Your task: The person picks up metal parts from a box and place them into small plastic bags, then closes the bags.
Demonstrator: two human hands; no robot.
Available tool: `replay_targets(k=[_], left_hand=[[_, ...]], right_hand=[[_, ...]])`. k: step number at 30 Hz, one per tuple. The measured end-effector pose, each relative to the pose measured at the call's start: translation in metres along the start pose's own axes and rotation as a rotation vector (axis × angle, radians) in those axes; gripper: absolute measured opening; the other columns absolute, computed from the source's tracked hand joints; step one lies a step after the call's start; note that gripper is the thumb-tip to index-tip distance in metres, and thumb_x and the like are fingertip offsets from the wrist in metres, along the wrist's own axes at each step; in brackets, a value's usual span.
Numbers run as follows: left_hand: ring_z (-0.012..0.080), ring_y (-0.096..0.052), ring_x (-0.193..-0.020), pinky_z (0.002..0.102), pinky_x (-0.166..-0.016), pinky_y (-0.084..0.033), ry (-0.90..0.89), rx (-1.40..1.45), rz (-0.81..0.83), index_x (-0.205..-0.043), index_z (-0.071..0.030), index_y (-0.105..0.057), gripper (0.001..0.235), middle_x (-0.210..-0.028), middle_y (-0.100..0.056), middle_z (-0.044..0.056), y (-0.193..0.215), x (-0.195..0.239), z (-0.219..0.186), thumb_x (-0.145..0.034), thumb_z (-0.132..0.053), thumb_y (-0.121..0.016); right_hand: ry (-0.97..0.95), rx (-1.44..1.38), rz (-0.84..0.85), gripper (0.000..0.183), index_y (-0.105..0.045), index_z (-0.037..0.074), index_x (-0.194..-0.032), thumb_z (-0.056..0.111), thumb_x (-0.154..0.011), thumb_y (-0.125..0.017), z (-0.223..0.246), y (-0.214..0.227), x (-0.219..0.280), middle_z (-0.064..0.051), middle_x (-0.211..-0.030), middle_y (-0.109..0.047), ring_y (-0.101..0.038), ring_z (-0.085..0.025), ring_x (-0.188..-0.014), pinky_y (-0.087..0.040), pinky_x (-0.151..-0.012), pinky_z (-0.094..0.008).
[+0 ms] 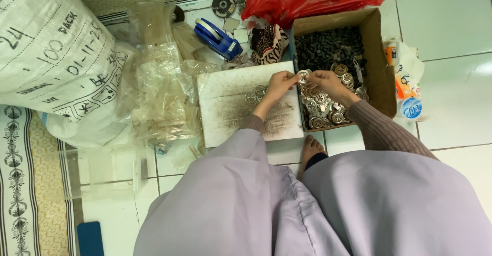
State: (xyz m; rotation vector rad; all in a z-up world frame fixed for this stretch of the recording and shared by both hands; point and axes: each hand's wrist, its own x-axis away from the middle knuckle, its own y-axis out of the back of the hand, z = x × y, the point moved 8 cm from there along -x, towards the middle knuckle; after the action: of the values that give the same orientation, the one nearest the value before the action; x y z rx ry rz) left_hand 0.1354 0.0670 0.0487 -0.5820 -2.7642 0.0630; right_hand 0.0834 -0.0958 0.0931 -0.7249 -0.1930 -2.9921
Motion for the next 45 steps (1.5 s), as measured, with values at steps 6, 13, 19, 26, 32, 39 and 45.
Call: replay_targets(k=[6,13,19,26,32,39,45], left_hand=[[0.027,-0.077,-0.089,0.032,-0.072,-0.063,0.071,-0.344,0.222,-0.113,0.005,-0.072,0.048,-0.095,-0.077,0.022,0.055,0.019,-0.031,-0.082,-0.029,-0.086],[0.027,-0.078,-0.083,0.036,-0.073,-0.062,0.015,-0.724,0.086,-0.102,-0.001,-0.078,0.049,-0.082,-0.079,0.013,0.091,0.024,-0.034,-0.075,-0.042,-0.087],[0.0283,-0.077,-0.088,0.041,-0.075,-0.061,-0.02,-0.871,-0.125,-0.102,-0.013,-0.076,0.036,-0.085,-0.078,0.006,0.11,0.034,-0.018,-0.078,-0.039,-0.082],[0.0391,-0.053,-0.132,0.052,-0.105,-0.045,-0.314,-1.052,-0.352,-0.131,-0.012,-0.064,0.043,-0.137,-0.053,0.018,0.113,0.063,-0.003,-0.092,-0.027,-0.072],[0.0363,-0.049,-0.138,0.052,-0.109,-0.041,-0.359,-1.1,-0.363,-0.128,-0.012,-0.068,0.034,-0.143,-0.055,0.017,0.1,0.076,-0.022,-0.095,-0.018,-0.062],[0.037,-0.04,-0.15,0.055,-0.12,-0.036,-0.6,-1.072,-0.252,-0.156,-0.01,-0.038,0.061,-0.156,-0.048,0.021,0.002,0.066,-0.052,-0.097,-0.003,-0.051],[0.0318,-0.033,-0.156,0.047,-0.127,-0.034,-0.687,-1.209,-0.159,-0.158,-0.012,-0.032,0.07,-0.164,-0.037,0.016,-0.1,0.032,-0.022,-0.094,-0.009,-0.059]], right_hand=[[0.069,0.212,0.074,0.021,-0.075,0.003,-0.096,0.023,-0.101,-0.074,0.022,-0.062,-0.002,-0.017,-0.093,-0.077,-0.073,-0.026,-0.088,-0.057,-0.077,-0.039],[0.236,0.71,-0.024,0.03,-0.078,0.004,-0.104,0.033,-0.104,-0.071,0.045,-0.11,0.005,-0.015,-0.09,-0.078,-0.076,-0.031,-0.088,-0.06,-0.076,-0.043],[0.364,0.867,-0.052,0.048,-0.062,0.008,-0.141,0.026,-0.097,-0.071,0.027,-0.135,-0.01,-0.015,-0.119,-0.071,-0.068,-0.032,-0.109,-0.059,-0.083,-0.046],[0.438,1.371,0.182,0.07,-0.033,0.013,-0.162,0.04,-0.102,-0.055,0.028,-0.168,0.016,-0.023,-0.163,-0.032,-0.03,-0.042,-0.151,-0.031,-0.117,-0.059],[0.485,1.365,0.174,0.069,-0.027,0.018,-0.165,0.053,-0.107,-0.042,0.019,-0.163,0.012,-0.022,-0.167,-0.027,-0.024,-0.04,-0.155,-0.017,-0.123,-0.063],[0.749,1.254,-0.224,0.067,-0.044,0.003,-0.152,0.039,-0.099,-0.058,-0.002,-0.099,-0.016,-0.022,-0.145,-0.052,-0.053,-0.036,-0.134,-0.037,-0.112,-0.053],[0.629,0.892,-0.308,0.059,-0.04,-0.011,-0.149,0.02,-0.102,-0.059,-0.005,-0.004,0.0,-0.033,-0.142,-0.046,-0.044,-0.053,-0.131,-0.038,-0.11,-0.06]])
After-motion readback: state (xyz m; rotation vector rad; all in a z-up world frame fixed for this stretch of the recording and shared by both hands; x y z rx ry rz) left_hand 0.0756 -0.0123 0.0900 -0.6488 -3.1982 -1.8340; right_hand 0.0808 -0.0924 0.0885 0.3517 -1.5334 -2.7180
